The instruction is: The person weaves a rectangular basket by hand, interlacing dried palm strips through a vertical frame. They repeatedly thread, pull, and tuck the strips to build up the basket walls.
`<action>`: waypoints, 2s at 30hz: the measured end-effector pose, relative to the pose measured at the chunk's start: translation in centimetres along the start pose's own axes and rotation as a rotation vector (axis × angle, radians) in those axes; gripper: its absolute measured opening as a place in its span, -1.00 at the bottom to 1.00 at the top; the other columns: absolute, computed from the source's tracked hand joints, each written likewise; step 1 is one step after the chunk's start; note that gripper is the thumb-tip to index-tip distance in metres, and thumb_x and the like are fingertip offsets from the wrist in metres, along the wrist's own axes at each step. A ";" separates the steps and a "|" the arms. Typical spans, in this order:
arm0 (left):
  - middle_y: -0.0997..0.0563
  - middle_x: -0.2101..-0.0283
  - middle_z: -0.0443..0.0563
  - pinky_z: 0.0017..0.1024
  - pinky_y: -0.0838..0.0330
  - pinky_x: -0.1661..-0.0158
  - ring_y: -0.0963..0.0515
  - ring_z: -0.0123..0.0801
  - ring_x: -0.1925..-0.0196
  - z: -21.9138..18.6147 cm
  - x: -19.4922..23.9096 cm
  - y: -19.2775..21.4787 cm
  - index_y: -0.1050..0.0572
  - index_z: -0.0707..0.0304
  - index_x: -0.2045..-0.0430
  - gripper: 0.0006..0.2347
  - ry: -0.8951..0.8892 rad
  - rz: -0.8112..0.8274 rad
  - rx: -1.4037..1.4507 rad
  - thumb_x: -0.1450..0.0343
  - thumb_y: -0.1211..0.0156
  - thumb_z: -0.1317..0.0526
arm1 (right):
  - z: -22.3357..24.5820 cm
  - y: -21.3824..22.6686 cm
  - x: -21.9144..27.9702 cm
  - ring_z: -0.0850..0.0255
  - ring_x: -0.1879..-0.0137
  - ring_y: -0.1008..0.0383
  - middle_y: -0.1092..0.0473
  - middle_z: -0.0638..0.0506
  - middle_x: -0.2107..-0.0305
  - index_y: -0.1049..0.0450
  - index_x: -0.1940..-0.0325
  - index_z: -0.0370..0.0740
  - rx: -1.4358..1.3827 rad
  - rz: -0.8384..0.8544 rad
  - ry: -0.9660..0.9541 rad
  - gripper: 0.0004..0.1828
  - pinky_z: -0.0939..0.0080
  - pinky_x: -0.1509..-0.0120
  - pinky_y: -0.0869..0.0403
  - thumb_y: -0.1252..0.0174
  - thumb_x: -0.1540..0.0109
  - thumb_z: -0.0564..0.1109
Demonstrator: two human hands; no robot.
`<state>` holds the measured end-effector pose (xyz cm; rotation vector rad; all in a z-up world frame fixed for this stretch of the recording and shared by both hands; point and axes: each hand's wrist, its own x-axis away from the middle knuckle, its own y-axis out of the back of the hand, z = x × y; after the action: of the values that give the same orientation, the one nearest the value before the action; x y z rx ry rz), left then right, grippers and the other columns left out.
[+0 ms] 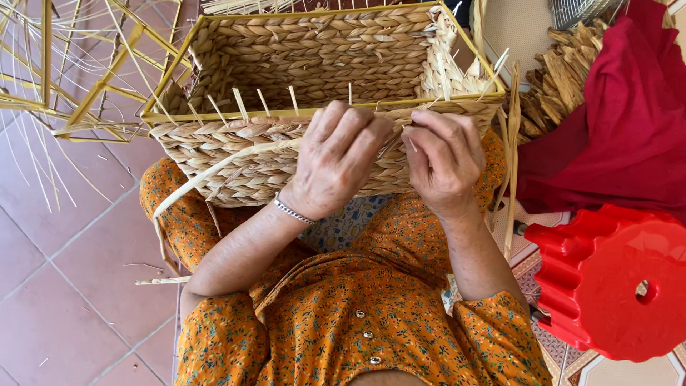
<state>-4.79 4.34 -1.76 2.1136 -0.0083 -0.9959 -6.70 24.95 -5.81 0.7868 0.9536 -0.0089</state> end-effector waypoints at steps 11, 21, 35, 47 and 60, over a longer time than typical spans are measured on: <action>-0.42 -0.01 0.04 -0.21 -0.28 0.05 -0.42 -0.22 -0.01 1.2 0.2 -2.5 -0.50 0.24 0.01 -0.74 -0.052 0.148 -0.169 -0.43 -0.26 0.22 | -1.0 -0.4 -1.1 0.18 0.13 -0.50 -0.54 -0.02 0.18 -0.51 0.13 -0.25 0.046 0.036 0.043 -0.87 0.19 0.08 -0.50 -0.35 -0.31 -0.28; -0.44 0.00 0.12 -0.21 -0.31 0.06 -0.43 -0.16 0.04 -1.4 5.0 -0.3 -0.46 0.39 -0.12 -0.64 0.095 0.231 -0.348 -0.44 -0.21 0.24 | -3.3 -3.2 -1.6 0.30 0.24 -0.46 -0.42 -0.03 0.21 -0.51 -0.01 -0.34 0.056 -0.059 0.099 -0.83 0.39 0.34 -0.52 -0.32 -0.36 -0.36; -0.48 0.31 0.00 -0.19 -0.37 0.18 -0.46 -0.27 0.23 0.2 1.8 8.6 -0.51 0.33 0.12 -0.88 0.161 0.298 -0.223 -0.52 -0.29 0.35 | -1.5 1.4 -4.0 0.09 0.07 -0.50 -0.45 -0.14 -0.03 -0.47 -0.21 -0.39 0.002 0.373 0.326 -0.60 0.22 -0.03 -0.60 -0.31 -0.28 -0.35; -0.37 -0.33 0.42 -0.01 -0.29 -0.39 -0.37 0.13 -0.39 -4.8 3.3 3.1 -0.52 0.49 -0.11 -0.66 -0.174 0.293 -0.279 -0.45 -0.20 0.31 | -1.3 0.6 -3.4 0.08 0.06 -0.55 -0.53 -0.07 0.14 -0.51 -0.06 -0.31 -0.110 0.229 0.089 -0.79 0.10 0.00 -0.56 -0.26 -0.42 -0.13; -0.25 -0.44 0.07 0.09 -0.03 -0.26 -0.17 -0.02 -0.46 -2.8 4.2 2.8 -0.50 0.25 -0.26 -0.53 0.250 0.100 -0.664 -0.47 -0.32 0.03 | -0.7 -0.7 -3.7 0.07 0.11 -0.56 -0.51 -0.12 0.20 -0.46 0.02 -0.35 -0.083 0.176 0.030 -0.82 0.10 0.04 -0.56 -0.29 -0.38 -0.20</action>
<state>0.83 2.89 -1.60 1.5861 0.2982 -0.5600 -9.63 23.68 -3.77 0.7930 0.9044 0.1945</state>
